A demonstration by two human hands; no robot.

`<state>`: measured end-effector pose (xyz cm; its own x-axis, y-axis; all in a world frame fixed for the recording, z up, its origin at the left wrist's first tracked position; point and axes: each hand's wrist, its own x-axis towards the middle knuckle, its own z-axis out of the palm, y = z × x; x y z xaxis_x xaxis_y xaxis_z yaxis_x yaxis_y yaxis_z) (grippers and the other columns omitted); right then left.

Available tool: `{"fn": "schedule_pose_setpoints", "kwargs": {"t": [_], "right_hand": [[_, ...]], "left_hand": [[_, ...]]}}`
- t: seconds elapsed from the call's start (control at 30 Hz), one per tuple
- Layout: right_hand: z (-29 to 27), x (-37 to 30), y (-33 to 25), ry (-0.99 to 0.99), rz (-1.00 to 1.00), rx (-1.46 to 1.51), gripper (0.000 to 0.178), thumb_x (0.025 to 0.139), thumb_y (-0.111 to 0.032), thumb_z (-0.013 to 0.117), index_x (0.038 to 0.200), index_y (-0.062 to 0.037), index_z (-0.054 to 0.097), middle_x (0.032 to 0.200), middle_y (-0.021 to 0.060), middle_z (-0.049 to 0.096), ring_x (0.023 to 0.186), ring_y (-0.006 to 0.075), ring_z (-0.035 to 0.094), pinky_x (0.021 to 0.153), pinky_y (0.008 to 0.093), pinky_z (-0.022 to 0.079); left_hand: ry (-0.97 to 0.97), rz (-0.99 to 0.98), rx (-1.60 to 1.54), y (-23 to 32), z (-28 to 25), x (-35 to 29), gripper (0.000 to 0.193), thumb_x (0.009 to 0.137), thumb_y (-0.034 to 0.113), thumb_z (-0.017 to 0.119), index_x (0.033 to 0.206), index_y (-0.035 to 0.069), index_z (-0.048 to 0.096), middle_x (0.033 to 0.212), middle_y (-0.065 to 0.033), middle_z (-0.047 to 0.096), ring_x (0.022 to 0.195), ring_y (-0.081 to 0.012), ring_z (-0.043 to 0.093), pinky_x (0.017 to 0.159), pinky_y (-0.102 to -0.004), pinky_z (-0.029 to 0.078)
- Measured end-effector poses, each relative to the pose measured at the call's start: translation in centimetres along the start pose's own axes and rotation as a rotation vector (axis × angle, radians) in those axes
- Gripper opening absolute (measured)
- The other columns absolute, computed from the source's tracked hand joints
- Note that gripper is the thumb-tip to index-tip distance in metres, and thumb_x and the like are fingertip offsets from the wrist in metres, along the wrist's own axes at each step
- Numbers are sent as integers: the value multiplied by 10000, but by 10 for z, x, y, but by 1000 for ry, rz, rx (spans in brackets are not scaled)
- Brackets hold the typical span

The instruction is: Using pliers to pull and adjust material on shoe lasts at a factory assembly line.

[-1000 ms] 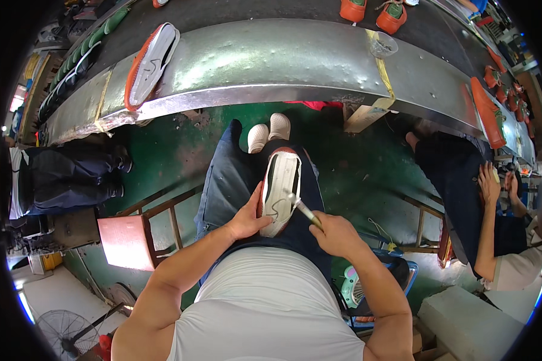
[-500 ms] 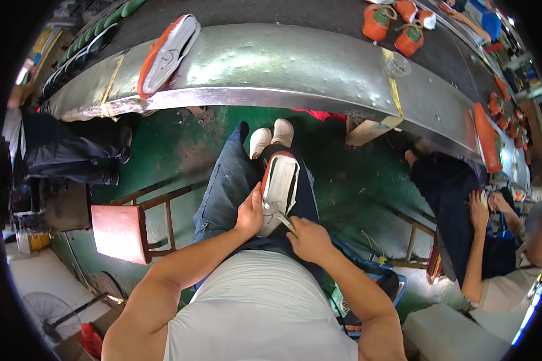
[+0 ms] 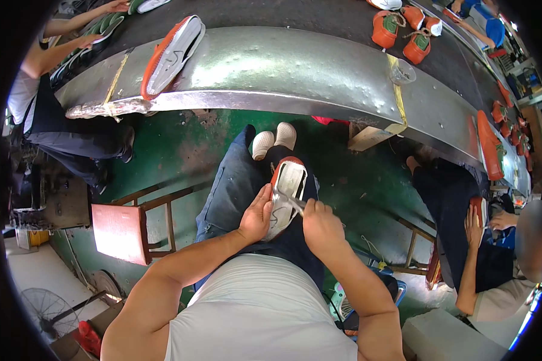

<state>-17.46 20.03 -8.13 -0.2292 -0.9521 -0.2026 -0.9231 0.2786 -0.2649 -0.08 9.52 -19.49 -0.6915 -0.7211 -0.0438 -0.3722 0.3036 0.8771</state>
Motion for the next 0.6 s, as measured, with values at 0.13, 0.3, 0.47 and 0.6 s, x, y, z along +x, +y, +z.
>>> {"fn": "schedule_pose_setpoints", "kwargs": {"t": [0.13, 0.3, 0.47, 0.6], "right_hand": [[21, 13, 18, -91, 56, 133, 261, 902, -150, 641, 1085, 24, 574, 910, 225, 647, 867, 392, 671, 727, 474, 554], [44, -2, 50, -75, 49, 416, 205, 913, -135, 644, 1065, -5, 600, 892, 242, 652, 811, 435, 656, 756, 490, 534], [-16, 20, 44, -350, 235, 699, 317, 964, -271, 615, 1077, 25, 598, 937, 249, 663, 865, 446, 648, 782, 457, 532], [39, 25, 42, 71, 84, 608, 384, 991, -320, 558, 1132, 36, 584, 986, 268, 660, 923, 461, 640, 806, 481, 518]], "left_hand": [[-25, 24, 31, -3, -2, 5, 535, 1040, 230, 447, 1526, 31, 344, 1546, -266, 344, 1373, -418, 431, 1118, -403, 394], [-270, 132, 339, 9, -15, 13, 609, 1004, 210, 505, 1573, 172, 290, 1611, -266, 177, 1309, -445, 494, 1049, -407, 479], [-438, -39, 380, 33, -31, 31, 621, 1010, 240, 491, 1584, 228, 254, 1612, -266, 158, 1266, -439, 535, 1053, -418, 480], [-463, -8, 406, 35, -27, 35, 600, 1009, 245, 493, 1572, 254, 288, 1604, -284, 157, 1219, -459, 566, 1042, -424, 492]]}}
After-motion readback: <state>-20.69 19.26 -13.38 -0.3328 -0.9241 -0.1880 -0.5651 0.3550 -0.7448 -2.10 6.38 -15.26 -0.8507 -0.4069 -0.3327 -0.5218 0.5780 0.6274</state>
